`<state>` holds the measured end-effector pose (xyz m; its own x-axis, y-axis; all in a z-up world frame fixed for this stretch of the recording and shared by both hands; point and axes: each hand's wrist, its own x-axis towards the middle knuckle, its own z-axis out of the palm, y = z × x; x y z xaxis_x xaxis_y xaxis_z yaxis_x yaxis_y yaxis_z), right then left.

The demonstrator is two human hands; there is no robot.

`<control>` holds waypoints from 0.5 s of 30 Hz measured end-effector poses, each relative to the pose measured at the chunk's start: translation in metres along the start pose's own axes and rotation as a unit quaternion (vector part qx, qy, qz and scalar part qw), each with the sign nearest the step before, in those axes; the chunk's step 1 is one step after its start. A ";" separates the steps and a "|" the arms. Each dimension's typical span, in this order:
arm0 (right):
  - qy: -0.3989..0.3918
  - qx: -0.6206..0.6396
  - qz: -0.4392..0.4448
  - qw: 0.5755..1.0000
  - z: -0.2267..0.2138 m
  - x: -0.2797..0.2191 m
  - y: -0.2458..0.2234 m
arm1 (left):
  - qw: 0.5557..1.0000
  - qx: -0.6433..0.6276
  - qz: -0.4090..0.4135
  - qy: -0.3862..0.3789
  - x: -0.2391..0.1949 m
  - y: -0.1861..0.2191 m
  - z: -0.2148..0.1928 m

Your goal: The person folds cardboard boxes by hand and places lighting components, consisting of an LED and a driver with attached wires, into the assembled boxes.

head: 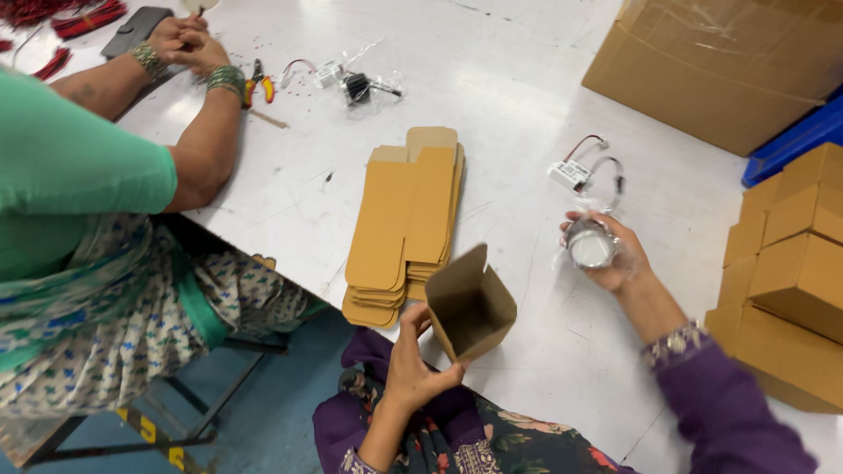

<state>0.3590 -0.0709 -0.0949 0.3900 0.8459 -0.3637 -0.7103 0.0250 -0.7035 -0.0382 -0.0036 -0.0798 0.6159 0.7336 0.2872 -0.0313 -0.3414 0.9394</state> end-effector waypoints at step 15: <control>-0.204 -0.584 -0.467 0.631 0.178 -0.145 0.007 | 0.988 0.156 0.007 -0.002 0.028 0.035 0.014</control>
<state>0.1928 -0.0987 0.0614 -0.0341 0.8259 0.5628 0.7286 0.4060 -0.5516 -0.0109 -0.0035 -0.0415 0.6206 0.7251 0.2985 0.2035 -0.5166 0.8317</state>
